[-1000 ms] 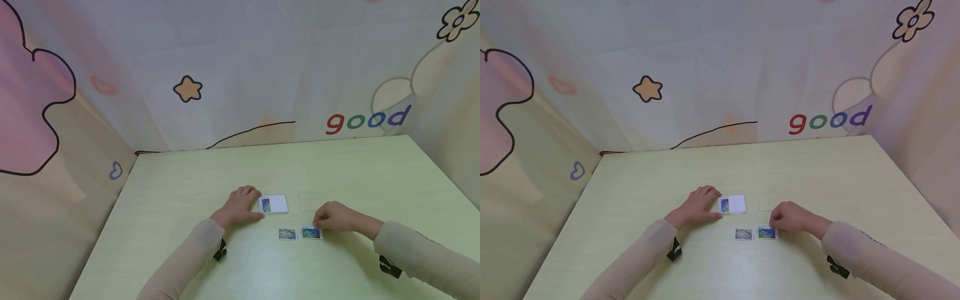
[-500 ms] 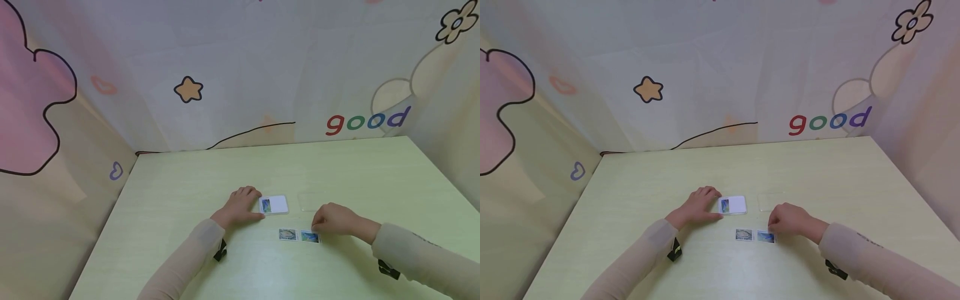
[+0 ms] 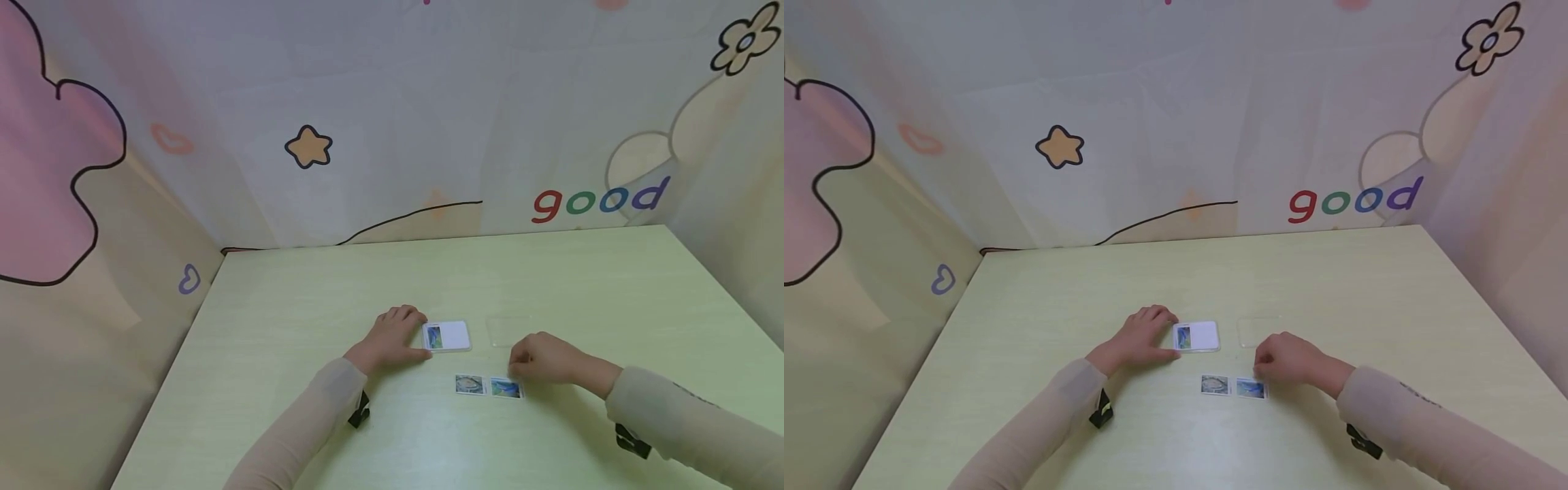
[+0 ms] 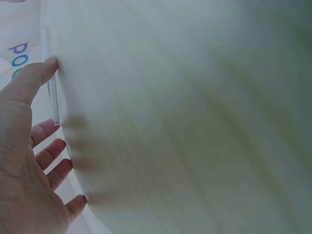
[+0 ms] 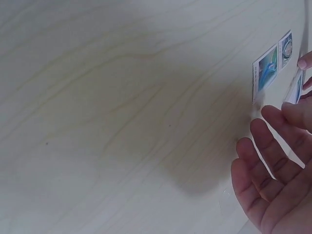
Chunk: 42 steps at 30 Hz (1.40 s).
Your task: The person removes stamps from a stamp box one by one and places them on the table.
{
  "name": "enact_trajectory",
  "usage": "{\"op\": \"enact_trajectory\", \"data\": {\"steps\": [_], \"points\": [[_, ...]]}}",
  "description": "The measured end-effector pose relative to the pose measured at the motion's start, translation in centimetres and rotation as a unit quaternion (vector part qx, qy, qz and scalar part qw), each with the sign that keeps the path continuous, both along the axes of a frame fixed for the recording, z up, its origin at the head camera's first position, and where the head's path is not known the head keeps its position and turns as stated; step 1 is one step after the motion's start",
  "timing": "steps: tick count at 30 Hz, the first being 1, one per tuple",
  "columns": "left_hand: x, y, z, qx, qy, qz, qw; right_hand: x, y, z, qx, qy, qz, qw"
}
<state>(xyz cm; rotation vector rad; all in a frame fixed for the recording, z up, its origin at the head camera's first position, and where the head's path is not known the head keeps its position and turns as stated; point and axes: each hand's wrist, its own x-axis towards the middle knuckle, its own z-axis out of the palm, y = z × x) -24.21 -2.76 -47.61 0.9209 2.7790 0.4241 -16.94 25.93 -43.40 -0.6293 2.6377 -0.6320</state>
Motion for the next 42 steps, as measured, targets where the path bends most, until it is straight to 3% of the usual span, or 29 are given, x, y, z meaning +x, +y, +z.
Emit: {"op": "enact_trajectory", "data": {"steps": [8, 16, 29, 42], "points": [[0.0, -0.1, 0.1, 0.000, -0.001, -0.001, 1.0000, -0.2, -0.1, -0.1, -0.013, 0.008, -0.007, 1.000], [-0.1, -0.1, 0.0, 0.001, 0.001, -0.002, 1.0000, -0.7, -0.1, -0.1, -0.042, 0.044, 0.006, 0.998], [0.1, -0.2, 0.1, 0.001, 0.003, -0.003, 1.0000, -1.9, -0.9, -0.1, -0.065, 0.082, -0.022, 0.994], [-0.1, -0.2, -0.1, -0.002, 0.007, -0.002, 1.0000, -3.2, -2.6, 0.3, -0.090, 0.102, -0.007, 0.991]]}}
